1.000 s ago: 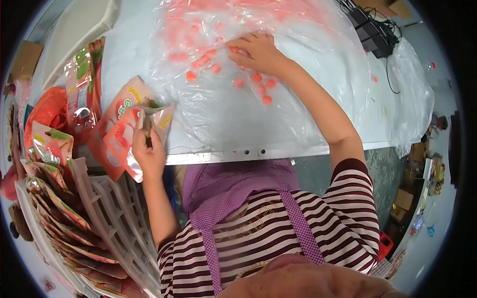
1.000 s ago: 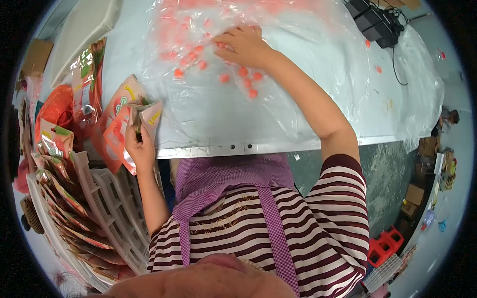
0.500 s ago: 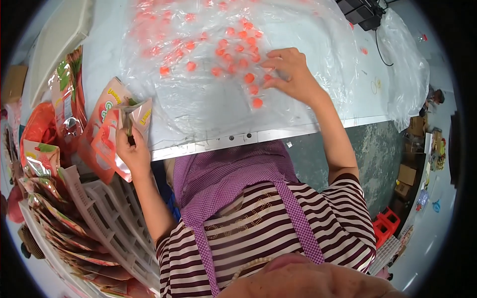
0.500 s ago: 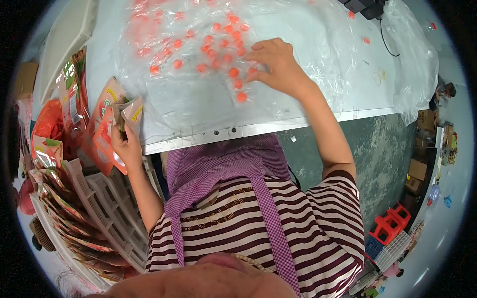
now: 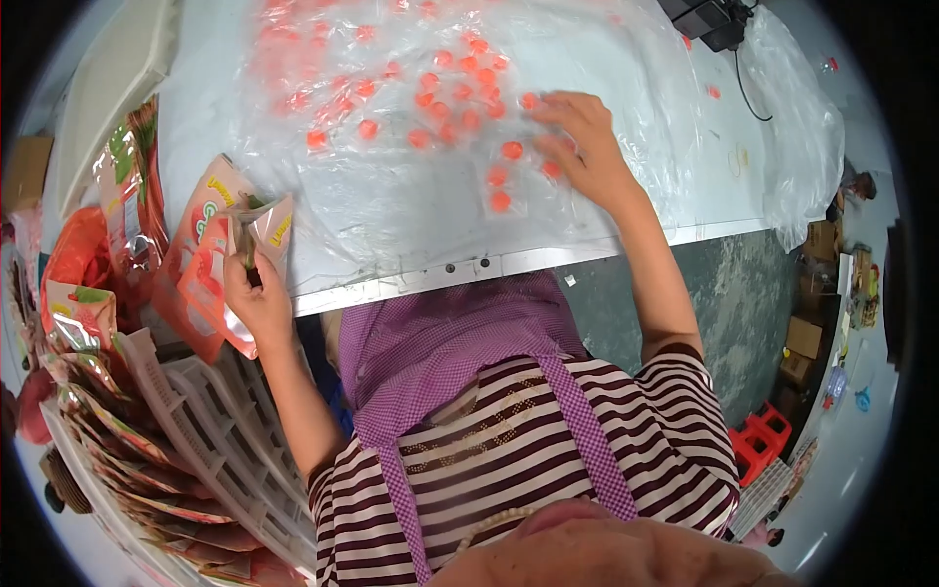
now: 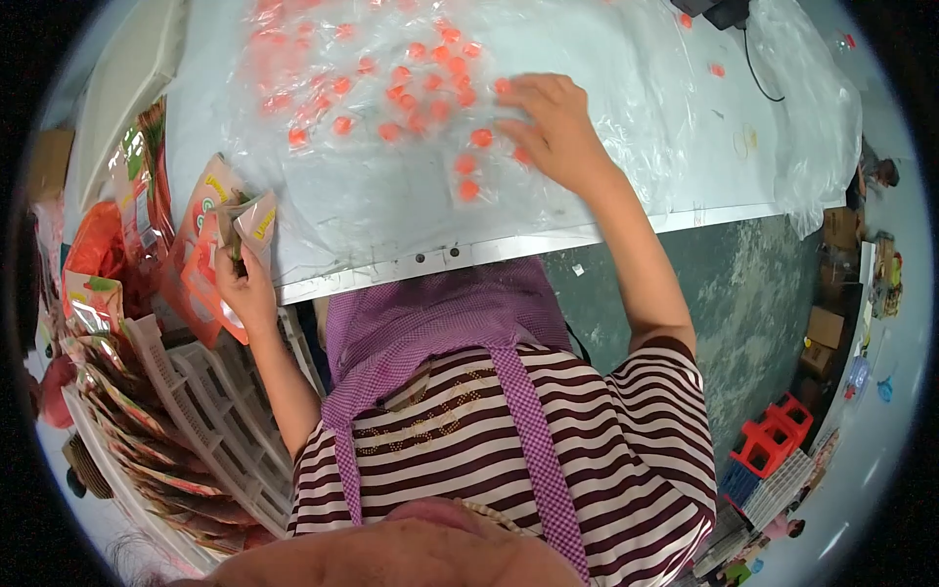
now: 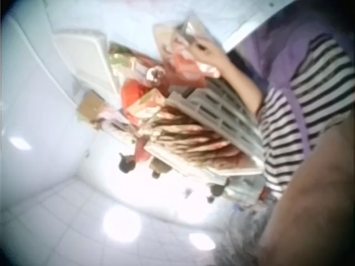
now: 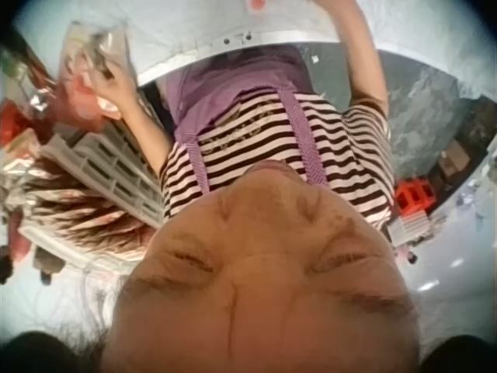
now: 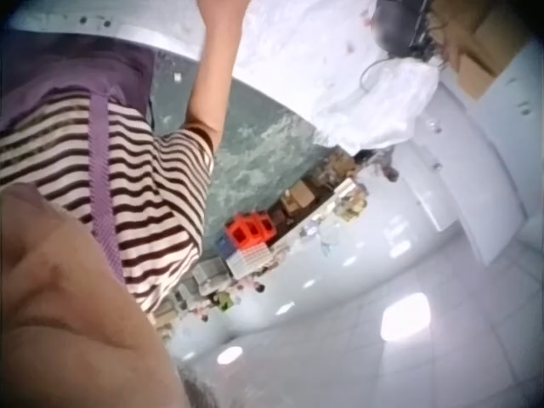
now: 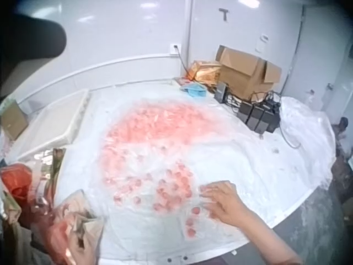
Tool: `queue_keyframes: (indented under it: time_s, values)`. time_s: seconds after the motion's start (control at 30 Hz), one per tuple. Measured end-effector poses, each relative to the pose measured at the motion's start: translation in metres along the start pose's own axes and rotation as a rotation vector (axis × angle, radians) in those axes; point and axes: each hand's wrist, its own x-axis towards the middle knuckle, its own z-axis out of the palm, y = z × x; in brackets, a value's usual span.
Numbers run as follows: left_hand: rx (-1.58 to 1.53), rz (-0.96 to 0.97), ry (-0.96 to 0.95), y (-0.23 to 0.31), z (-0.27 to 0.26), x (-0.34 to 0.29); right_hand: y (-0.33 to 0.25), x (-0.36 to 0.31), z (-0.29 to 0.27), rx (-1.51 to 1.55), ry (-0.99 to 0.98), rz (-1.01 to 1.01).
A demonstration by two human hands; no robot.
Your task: Manually packing small pink candies into plastic pouches at a factory workstation.
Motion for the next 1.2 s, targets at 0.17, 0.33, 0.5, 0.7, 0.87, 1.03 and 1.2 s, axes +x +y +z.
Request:
queue_keyframes:
  time_s: [0.17, 0.33, 0.5, 0.7, 0.87, 1.03, 1.2]
  values:
    - [0.001, -0.020, 0.005, -0.008, 0.002, -0.001, -0.008, 0.008, 0.014, -0.019, -0.068, -0.084]
    - [-0.035, -0.080, 0.016, -0.002, 0.003, -0.001, -0.017, 0.001, 0.012, -0.051, -0.099, -0.039]
    - [-0.045, -0.065, 0.030, -0.004, 0.002, 0.000, -0.014, -0.007, 0.000, -0.062, -0.136, -0.014]
    - [-0.063, -0.070, 0.030, 0.002, 0.003, 0.001, -0.040, -0.013, 0.001, -0.184, -0.049, -0.090]
    - [-0.083, -0.063, 0.020, 0.001, 0.004, 0.000, -0.046, -0.015, 0.008, -0.132, -0.168, -0.119]
    - [0.004, -0.030, 0.037, 0.003, 0.002, 0.001, -0.023, -0.011, -0.011, -0.170, -0.125, -0.106]
    - [-0.028, -0.054, 0.021, 0.001, 0.002, 0.001, -0.029, 0.024, 0.002, -0.107, -0.047, -0.103]
